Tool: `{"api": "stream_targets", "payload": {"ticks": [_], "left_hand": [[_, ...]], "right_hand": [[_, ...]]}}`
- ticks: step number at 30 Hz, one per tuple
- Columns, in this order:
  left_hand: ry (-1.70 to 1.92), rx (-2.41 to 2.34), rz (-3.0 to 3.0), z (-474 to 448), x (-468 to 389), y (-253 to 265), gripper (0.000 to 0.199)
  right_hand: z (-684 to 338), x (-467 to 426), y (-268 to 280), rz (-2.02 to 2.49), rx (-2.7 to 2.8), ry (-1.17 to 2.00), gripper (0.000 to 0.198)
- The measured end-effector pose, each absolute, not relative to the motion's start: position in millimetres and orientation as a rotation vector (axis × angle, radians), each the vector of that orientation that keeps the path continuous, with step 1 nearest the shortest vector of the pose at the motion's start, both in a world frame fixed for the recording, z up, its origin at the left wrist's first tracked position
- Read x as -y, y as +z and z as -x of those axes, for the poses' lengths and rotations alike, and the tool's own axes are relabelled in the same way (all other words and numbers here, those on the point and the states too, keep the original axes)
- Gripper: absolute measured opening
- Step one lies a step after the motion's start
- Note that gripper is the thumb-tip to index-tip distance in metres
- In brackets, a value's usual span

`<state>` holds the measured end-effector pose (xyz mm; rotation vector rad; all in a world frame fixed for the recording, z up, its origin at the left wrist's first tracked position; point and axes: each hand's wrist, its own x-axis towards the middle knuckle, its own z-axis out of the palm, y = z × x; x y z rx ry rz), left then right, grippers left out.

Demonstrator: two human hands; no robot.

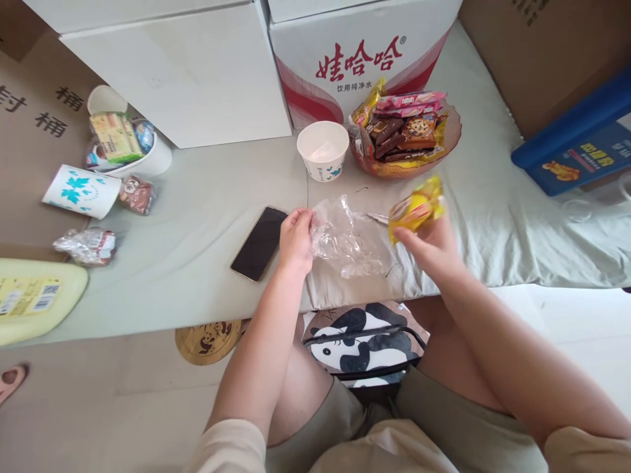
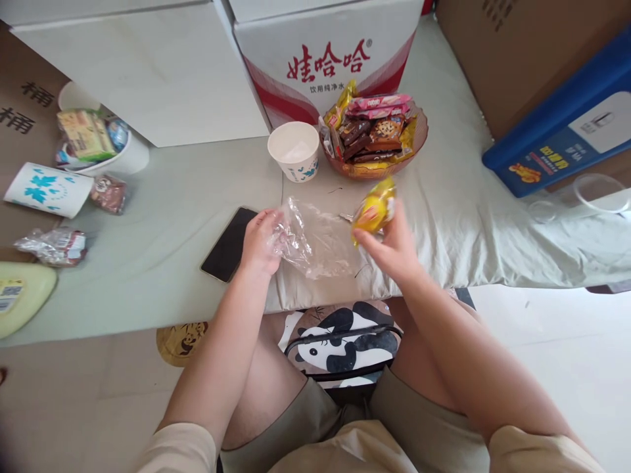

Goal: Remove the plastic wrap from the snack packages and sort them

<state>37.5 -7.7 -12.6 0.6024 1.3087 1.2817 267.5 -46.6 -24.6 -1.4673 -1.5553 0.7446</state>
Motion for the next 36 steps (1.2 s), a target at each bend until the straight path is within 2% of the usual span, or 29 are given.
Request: {"api": "stream_targets", "payload": {"ticks": [6,10,17,20,24,28,33,36], "left_hand": [[1.273,-1.324,-0.677,-38,6,-15,0.016],[1.261,-1.269,-0.655,-40,4,-17,0.015],[1.195,-1.218,-0.658,-43,10,-8,0.015],[1.184,-1.201,-0.673,-44,13,-3,0.017],[1.166,-1.203,-0.689,-43,15,-1,0.017],[1.171,-1.208,-0.684,-41,15,0,0.017],[1.18,-1.188,-0.687,-44,16,0,0.018],[1.196,-1.183,-0.688,-45,15,-1,0.017]], "right_hand": [[-297,26,-26,1.421,1.086,0.622,0.026],[-314,-5,-3,1.468,0.928,0.52,0.023],[-316,-84,53,1.953,0.887,0.558,0.051],[-319,-99,55,2.106,0.909,0.406,0.064],[-327,-105,50,2.13,1.026,0.253,0.062],[-331,-108,56,2.18,1.035,0.337,0.049],[-338,-110,62,2.232,1.151,0.537,0.045],[-344,-113,54,2.272,1.173,0.588,0.054]]}}
